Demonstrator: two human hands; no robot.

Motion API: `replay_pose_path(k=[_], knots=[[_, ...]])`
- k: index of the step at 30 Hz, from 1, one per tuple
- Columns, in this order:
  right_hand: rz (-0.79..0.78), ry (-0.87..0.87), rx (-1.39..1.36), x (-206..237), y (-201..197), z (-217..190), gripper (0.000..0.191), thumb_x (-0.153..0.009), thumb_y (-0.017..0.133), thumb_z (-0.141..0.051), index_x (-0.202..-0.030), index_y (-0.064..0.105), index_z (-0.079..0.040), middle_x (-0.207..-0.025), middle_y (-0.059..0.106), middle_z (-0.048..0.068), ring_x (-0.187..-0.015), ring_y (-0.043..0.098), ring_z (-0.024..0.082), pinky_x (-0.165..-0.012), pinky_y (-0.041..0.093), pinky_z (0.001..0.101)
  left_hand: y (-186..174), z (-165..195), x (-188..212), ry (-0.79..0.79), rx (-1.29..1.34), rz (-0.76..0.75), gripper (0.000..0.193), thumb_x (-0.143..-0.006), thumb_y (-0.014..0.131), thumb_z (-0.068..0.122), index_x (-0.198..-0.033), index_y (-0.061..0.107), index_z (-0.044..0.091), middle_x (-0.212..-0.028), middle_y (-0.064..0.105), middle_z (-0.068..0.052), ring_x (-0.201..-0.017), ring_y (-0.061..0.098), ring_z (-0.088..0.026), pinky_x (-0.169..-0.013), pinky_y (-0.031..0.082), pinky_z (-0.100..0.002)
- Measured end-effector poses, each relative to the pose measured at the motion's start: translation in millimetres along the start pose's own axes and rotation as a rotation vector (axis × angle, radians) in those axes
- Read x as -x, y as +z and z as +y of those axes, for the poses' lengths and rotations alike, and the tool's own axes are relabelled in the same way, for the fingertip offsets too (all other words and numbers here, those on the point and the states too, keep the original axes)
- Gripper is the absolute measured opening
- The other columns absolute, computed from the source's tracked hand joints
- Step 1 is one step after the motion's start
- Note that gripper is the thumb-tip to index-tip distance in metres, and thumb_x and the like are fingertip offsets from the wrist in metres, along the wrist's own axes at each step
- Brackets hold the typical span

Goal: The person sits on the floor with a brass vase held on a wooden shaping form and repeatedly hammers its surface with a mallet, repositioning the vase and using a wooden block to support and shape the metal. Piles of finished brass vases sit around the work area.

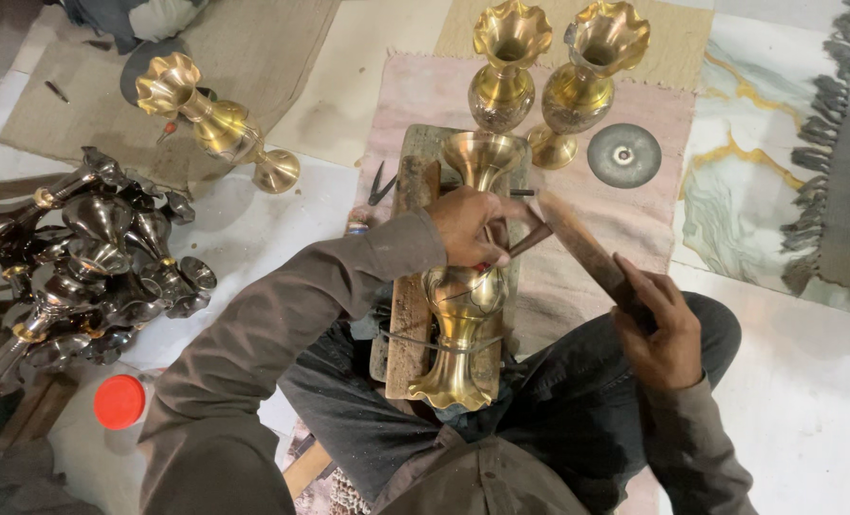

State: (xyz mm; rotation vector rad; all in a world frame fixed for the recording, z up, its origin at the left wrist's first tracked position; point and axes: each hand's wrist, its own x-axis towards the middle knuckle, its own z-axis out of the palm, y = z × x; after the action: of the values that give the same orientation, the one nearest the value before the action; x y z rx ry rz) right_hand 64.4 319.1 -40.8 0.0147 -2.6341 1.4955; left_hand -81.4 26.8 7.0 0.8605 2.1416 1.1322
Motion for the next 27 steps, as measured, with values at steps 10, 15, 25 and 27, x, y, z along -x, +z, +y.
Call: replay_pose_path(k=[10,15,25,27], knots=[[0.112,-0.083,-0.19,5,5,13,0.071,-0.088,0.068,0.011,-0.155,0.05,-0.001,-0.137,0.061,0.017,-0.124,0.061,0.023,-0.102,0.051,0.0362,3,-5,12,0.066,-0.001,0.078,0.065,-0.082,0.079,0.008,-0.142,0.06,0.024,-0.111,0.072,-0.006,-0.086,0.078,-0.016,-0.083,0.063,-0.036],[0.088,-0.02,-0.373,2,6,1,0.072,-0.091,0.066,0.009,-0.158,0.044,-0.001,-0.141,0.061,0.016,-0.128,0.061,0.022,-0.104,0.052,0.0359,6,-7,10,-0.006,-0.031,0.074,0.065,-0.081,0.081,0.009,-0.14,0.06,0.026,-0.095,0.08,-0.005,-0.089,0.078,-0.016,-0.084,0.062,-0.035],[0.017,-0.179,0.226,5,6,-5,0.068,-0.083,0.068,0.012,-0.147,0.06,-0.007,-0.125,0.065,0.016,-0.113,0.067,0.023,-0.095,0.054,0.0336,2,2,12,0.074,-0.011,0.046,0.062,-0.081,0.08,0.007,-0.138,0.063,0.023,-0.097,0.079,-0.005,-0.085,0.076,-0.015,-0.082,0.062,-0.036],[0.077,-0.073,-0.177,6,9,-1,0.067,-0.086,0.069,0.007,-0.15,0.054,-0.008,-0.131,0.064,0.01,-0.12,0.064,0.019,-0.1,0.052,0.0308,1,2,13,0.182,0.015,0.049,0.061,-0.081,0.079,0.004,-0.137,0.064,0.022,-0.11,0.078,-0.003,-0.087,0.077,-0.014,-0.081,0.063,-0.035]])
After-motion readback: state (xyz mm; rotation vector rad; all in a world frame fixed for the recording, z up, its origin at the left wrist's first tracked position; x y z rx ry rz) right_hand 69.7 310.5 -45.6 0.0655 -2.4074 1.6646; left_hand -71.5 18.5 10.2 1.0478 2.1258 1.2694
